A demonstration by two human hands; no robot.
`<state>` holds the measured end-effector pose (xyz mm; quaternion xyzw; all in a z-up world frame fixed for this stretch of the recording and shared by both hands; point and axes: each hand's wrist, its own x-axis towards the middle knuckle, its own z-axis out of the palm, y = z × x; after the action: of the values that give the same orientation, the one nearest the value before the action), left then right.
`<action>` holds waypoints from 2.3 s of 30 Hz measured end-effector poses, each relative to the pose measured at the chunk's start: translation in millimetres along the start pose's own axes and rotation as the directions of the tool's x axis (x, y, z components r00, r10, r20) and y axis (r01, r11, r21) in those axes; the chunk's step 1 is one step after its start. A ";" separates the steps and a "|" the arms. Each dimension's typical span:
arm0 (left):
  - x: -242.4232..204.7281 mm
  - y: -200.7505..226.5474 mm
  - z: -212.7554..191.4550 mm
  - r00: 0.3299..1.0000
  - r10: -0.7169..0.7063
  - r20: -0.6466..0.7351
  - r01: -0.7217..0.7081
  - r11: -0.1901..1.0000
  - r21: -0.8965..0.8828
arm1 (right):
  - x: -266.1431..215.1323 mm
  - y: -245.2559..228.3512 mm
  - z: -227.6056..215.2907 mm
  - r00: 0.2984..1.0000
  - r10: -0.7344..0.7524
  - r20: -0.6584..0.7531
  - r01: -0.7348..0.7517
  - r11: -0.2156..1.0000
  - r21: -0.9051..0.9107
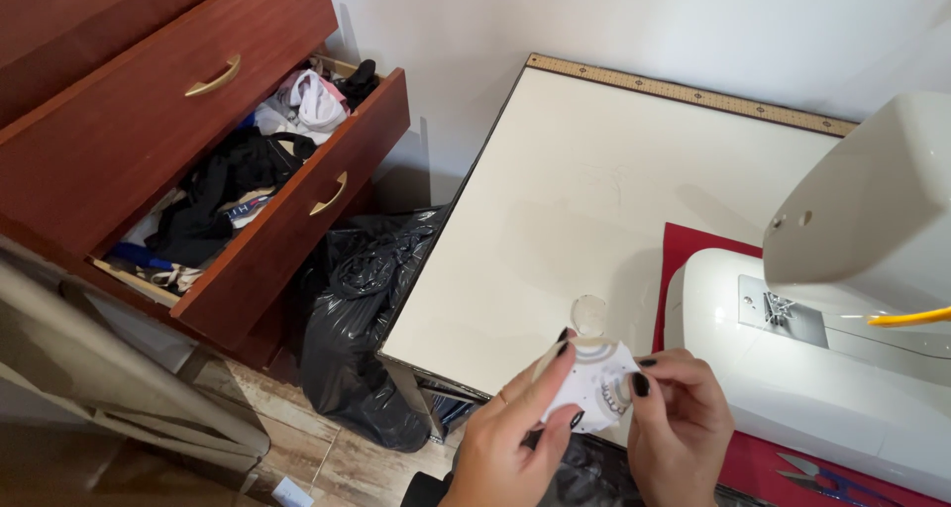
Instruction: Sewing small fabric components and trimming threads using a sewing machine and snips
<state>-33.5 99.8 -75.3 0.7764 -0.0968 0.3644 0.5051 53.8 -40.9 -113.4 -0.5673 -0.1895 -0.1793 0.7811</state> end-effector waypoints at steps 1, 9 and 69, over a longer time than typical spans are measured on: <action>0.9 0.4 -1.1 0.993 -0.116 0.013 0.117 0.993 -0.015 | 0.1 0.2 -0.4 0.999 0.035 0.007 -0.034 0.999 -0.039; 9.6 11.8 -10.4 0.842 -0.513 0.165 0.539 0.805 -0.248 | -3.3 0.4 -3.1 0.978 0.207 0.015 -0.207 0.978 -0.009; 72.1 66.9 44.3 0.807 0.442 0.392 -0.392 0.897 -0.203 | 34.5 -124.0 -109.5 0.783 -0.395 0.480 0.589 0.721 -0.366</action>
<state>4.2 46.2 10.4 0.7669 -0.3938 0.2808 0.4218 32.4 -183.8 -25.9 -0.6988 -0.4261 -0.3169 0.4792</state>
